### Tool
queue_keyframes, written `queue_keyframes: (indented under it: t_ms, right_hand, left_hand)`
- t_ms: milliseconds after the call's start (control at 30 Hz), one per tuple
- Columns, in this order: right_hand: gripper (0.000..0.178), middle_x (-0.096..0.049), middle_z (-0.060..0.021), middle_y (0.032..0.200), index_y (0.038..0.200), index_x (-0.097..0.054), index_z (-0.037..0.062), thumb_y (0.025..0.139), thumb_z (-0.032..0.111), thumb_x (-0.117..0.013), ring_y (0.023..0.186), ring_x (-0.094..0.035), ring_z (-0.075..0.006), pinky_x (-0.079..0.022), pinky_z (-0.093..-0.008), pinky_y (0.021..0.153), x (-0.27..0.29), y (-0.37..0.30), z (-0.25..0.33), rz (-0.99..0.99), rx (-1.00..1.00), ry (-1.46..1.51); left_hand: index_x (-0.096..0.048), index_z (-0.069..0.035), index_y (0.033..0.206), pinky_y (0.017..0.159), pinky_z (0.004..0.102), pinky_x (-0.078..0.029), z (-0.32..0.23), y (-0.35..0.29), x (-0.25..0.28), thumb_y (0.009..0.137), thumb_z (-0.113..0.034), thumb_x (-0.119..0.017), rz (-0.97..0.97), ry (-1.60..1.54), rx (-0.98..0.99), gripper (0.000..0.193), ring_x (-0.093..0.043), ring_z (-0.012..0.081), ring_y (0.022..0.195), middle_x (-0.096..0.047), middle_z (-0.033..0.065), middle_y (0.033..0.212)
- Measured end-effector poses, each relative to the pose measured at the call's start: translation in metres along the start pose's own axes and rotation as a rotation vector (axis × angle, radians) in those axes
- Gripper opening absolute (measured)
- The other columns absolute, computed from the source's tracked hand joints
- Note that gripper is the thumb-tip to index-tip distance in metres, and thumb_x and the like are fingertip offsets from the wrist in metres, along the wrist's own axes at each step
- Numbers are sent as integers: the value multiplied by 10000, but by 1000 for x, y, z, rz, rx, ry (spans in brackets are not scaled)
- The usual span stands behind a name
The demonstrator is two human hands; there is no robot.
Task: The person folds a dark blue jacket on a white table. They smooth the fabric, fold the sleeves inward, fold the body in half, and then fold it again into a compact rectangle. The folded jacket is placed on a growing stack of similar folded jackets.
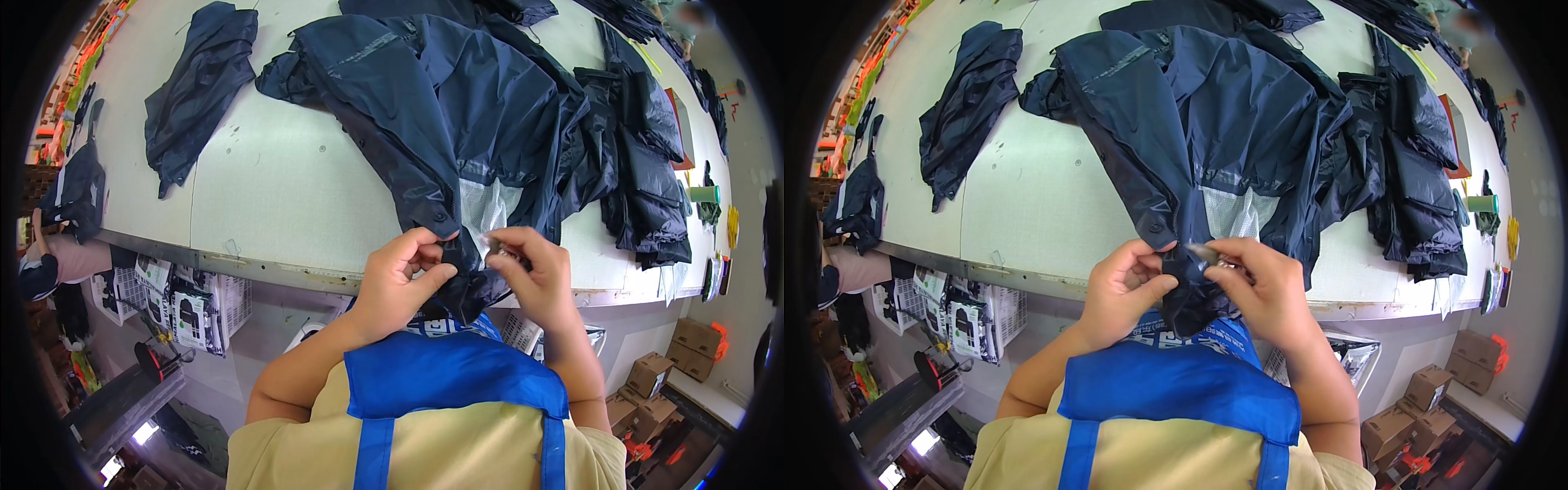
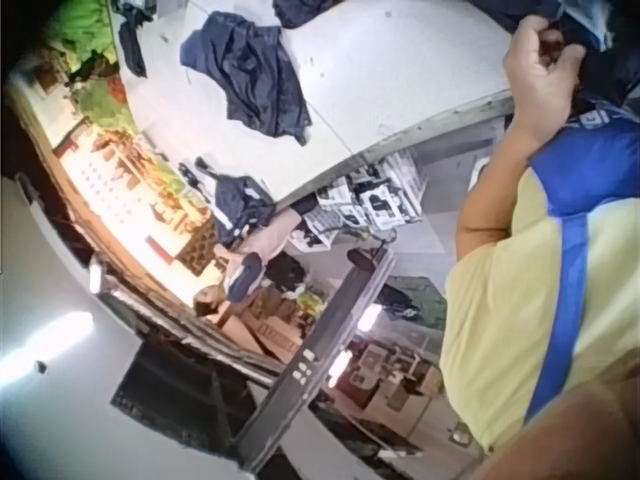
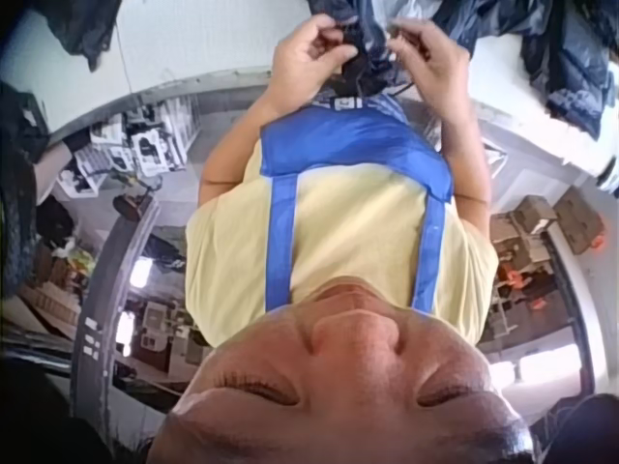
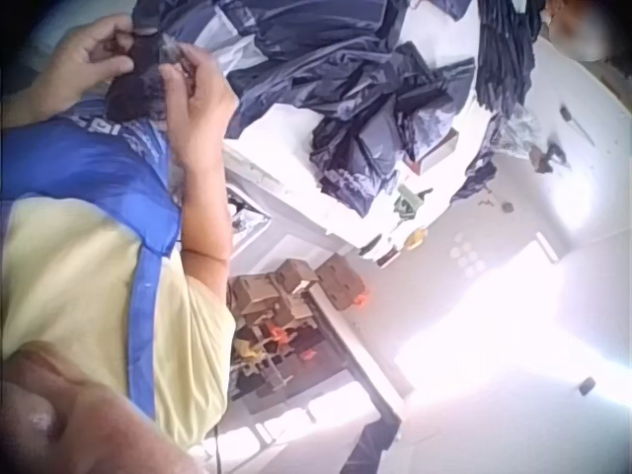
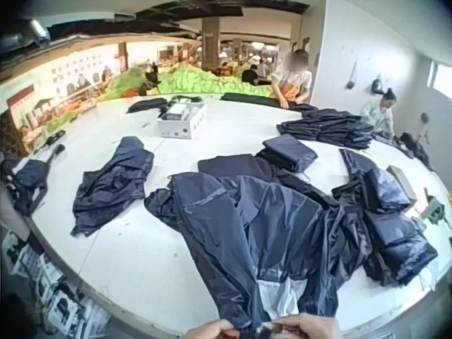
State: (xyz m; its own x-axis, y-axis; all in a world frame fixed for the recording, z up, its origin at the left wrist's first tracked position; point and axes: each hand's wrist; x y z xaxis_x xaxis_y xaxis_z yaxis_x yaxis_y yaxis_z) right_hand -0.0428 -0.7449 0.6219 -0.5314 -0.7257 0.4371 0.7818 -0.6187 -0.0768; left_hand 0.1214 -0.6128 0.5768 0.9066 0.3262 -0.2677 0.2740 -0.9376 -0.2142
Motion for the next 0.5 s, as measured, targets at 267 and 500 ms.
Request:
queue_keyframes:
  t_ms: [267, 500]
  right_hand:
    - [183, -548, 34, 741, 926, -614, -7, 816, 89, -725, 652, -427, -9, -359, -184, 575, -22, -1, -2, 53, -226, 406]
    - [121, -505, 51, 658, 812, -610, 6, 841, 97, -685, 615, -397, -22, -338, -201, 540, -11, 11, 6, 142, -215, 151]
  left_hand:
    - [-471, -42, 1166, 700, 214, -462, 3, -1, -3, 851, 27, -663, -44, -76, -89, 376, -557, 59, 808, -590, 27, 909]
    - [-477, -46, 1181, 722, 226, -474, 8, -2, 0, 844, 19, -675, -34, -53, -86, 397, -575, 79, 827, -589, 36, 920]
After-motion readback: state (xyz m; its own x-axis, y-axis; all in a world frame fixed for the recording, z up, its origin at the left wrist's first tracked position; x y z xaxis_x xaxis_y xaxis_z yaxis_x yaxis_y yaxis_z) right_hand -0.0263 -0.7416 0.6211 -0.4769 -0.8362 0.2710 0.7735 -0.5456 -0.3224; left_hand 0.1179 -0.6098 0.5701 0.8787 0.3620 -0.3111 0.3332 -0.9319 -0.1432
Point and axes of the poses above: each hand's wrist, its own y-axis towards the middle knuckle, its own x-axis out of the back of the hand, z = x × y
